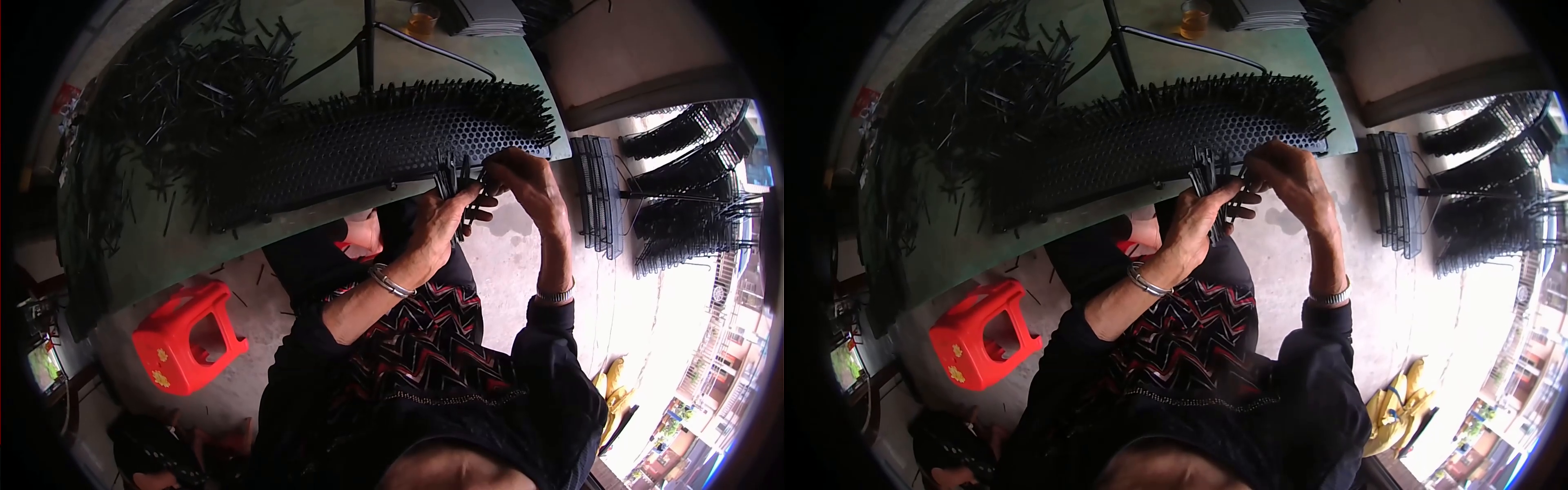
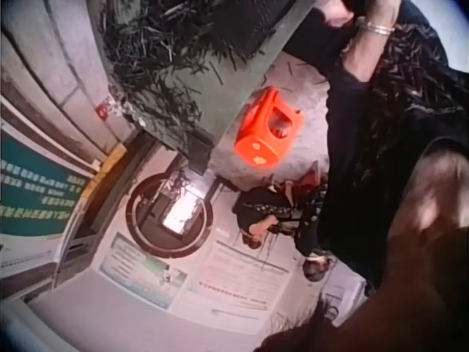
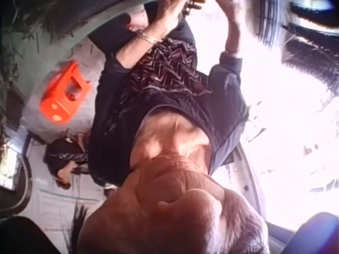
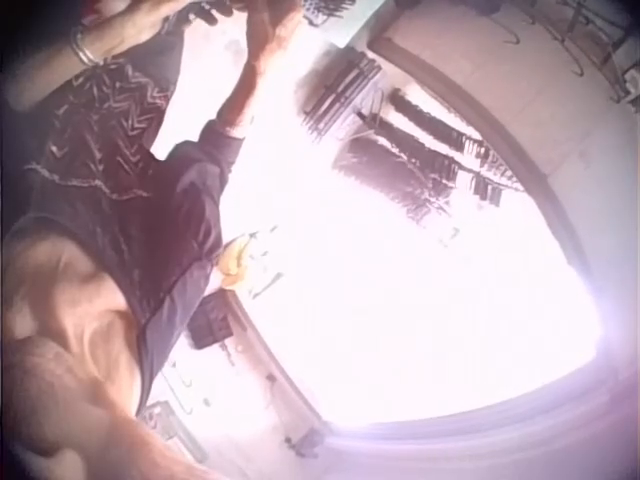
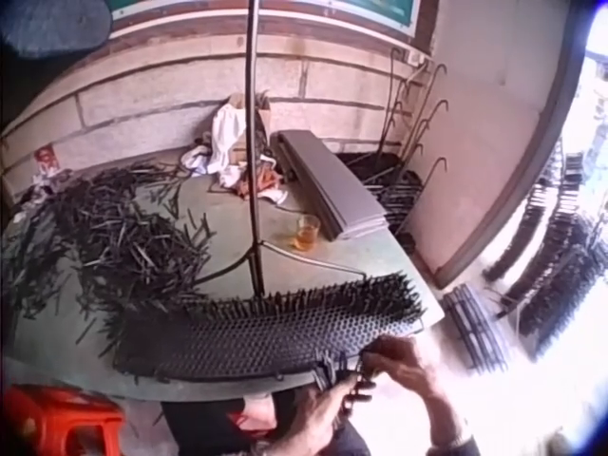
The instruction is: Manually inserting individual plastic spikes into a perforated base plate to assemble a spiked mat.
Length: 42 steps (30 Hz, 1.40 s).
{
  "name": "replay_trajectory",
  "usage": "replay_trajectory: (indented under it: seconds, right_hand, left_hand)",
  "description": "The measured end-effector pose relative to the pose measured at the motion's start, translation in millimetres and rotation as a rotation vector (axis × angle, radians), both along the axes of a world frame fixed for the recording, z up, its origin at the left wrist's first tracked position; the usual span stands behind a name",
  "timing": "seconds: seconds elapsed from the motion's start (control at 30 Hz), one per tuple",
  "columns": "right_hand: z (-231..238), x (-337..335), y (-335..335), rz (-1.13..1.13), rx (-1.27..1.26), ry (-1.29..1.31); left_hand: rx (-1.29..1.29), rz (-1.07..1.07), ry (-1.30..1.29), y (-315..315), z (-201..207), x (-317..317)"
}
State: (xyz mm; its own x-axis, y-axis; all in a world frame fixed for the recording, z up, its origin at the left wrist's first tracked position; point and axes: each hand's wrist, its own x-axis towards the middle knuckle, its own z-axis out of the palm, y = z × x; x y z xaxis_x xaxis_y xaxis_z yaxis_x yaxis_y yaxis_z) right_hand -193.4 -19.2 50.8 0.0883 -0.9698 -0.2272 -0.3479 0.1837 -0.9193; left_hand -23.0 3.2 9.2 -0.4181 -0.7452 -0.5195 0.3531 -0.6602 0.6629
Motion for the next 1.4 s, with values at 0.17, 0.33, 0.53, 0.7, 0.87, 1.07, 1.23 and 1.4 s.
replay_trajectory:
  seconds: [0.17, 0.33, 0.53, 0.7, 0.87, 1.07, 1.23, 1.4]
  right_hand:
    - [-0.6, -5.3, 3.6, 0.026, 0.002, 0.014]
    - [4.2, -7.2, 8.5, -0.016, -0.011, 0.024]
    - [8.4, -11.4, 10.4, -0.246, -0.192, 0.118]
    - [11.2, -21.7, -3.1, -0.534, -0.587, 0.569]
    - [-5.9, -31.1, -19.4, -0.608, -0.727, 0.601]
    - [-12.7, -30.6, -25.5, -0.605, -0.791, 0.681]
    - [-15.3, -33.9, -23.8, -0.579, -0.801, 0.655]
    - [-18.6, -31.9, -23.2, -0.580, -0.823, 0.646]
  left_hand:
    - [-0.035, -0.020, -0.039, 0.1, -0.6, -1.7]
    - [-0.054, -0.066, -0.051, -0.1, -2.4, -5.5]
    - [0.039, 0.071, 0.027, -4.4, -6.5, -12.7]
    - [0.125, 0.005, 0.089, -6.9, -10.1, -6.8]
    - [0.180, -0.002, 0.189, -2.7, -23.9, -11.2]
    - [0.202, -0.003, 0.255, -2.5, -20.9, -9.3]
    - [0.236, -0.007, 0.258, -3.6, -19.1, -8.7]
    - [0.230, -0.002, 0.274, -3.4, -25.9, -10.4]
